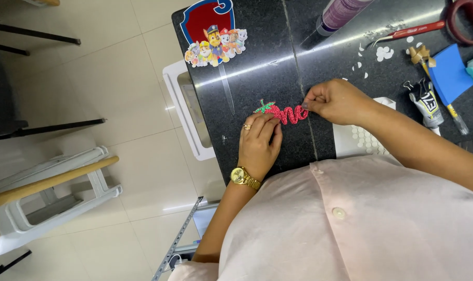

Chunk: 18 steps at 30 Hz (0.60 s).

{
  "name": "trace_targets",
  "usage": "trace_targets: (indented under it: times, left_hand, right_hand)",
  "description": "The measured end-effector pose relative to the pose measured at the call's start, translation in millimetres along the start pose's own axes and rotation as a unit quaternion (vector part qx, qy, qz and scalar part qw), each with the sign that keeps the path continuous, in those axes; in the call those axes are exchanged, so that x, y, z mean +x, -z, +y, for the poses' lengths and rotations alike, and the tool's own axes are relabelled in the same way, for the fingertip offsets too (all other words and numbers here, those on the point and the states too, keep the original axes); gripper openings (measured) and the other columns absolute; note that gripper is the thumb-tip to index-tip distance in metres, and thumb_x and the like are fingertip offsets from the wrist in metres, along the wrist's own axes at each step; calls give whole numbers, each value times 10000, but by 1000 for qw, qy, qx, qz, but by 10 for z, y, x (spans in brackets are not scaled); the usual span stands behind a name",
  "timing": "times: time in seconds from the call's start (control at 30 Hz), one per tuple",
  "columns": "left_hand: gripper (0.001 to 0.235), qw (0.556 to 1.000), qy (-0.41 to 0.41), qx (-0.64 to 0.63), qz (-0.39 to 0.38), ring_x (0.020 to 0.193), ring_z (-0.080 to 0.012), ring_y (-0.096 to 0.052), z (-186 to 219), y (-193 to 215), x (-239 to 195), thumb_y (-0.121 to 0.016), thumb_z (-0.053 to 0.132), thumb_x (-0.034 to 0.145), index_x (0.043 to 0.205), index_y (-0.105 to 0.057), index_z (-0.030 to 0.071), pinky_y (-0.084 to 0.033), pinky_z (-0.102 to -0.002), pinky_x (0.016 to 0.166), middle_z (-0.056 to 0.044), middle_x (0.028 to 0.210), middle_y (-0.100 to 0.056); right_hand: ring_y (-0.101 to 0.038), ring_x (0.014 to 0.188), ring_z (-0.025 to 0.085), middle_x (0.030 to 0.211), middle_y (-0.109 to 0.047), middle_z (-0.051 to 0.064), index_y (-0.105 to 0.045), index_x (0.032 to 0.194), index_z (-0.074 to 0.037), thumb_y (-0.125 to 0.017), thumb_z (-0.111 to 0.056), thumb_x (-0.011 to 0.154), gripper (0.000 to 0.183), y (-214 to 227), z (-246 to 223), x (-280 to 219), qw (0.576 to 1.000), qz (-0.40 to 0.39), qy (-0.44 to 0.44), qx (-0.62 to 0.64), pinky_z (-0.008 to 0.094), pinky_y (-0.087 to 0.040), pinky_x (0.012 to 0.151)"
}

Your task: Assembling decorative character cutouts by applying glue and placing small pieces onto a base.

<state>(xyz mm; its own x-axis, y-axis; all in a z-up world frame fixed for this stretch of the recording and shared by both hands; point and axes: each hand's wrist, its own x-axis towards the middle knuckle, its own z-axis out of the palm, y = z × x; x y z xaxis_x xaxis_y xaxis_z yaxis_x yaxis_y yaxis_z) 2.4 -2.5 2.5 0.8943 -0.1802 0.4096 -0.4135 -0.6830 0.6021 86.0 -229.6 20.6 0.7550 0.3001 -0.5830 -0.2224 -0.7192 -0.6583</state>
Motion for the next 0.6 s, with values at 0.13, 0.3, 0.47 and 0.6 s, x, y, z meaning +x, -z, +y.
trace_targets:
  times: [0.13, 0.3, 0.47, 0.6]
  left_hand:
    - [127, 1000, 11, -11, -7, 1027, -279, -673, 50, 39, 50, -704, 74, 891, 1016, -723, 69, -564, -394, 901, -56, 1013, -672]
    - [209, 999, 24, -5, -20, 1044, -279, -658, 59, 46, 63, -714, 125, 897, 1100, -719, 73, -558, -403, 891, -58, 1031, -651]
    - [236, 999, 23, -5, -27, 1044, -290, -651, 21, 15, 49, -708, 168, 922, 1141, -714, 79, -548, -406, 897, -63, 1025, -634]
    - [265, 999, 20, -2, -36, 1047, -298, -644, 3, 0, 42, -710, 196, 932, 1172, -706, 84, -543, -415, 883, -66, 1029, -621]
  right_hand:
    - [-642, 577, 235, 560, -646, 48, -792, 901, -74, -690, -163, 899, 135, 12, -42, -12, 1000, -4, -2, -18, 342, -508, 636]
    - [-643, 569, 241, 546, -639, 52, -788, 895, -75, -692, -173, 897, 136, 32, -123, -42, 1000, 0, -3, -30, 342, -506, 629]
    - [-622, 536, 217, 523, -631, 44, -792, 909, -66, -679, -150, 909, 141, 38, -158, -65, 1000, 3, -3, -27, 313, -487, 604]
    - [-626, 524, 224, 515, -630, 40, -793, 900, -83, -691, -162, 902, 130, 31, -153, -52, 999, 4, -4, -36, 319, -485, 592]
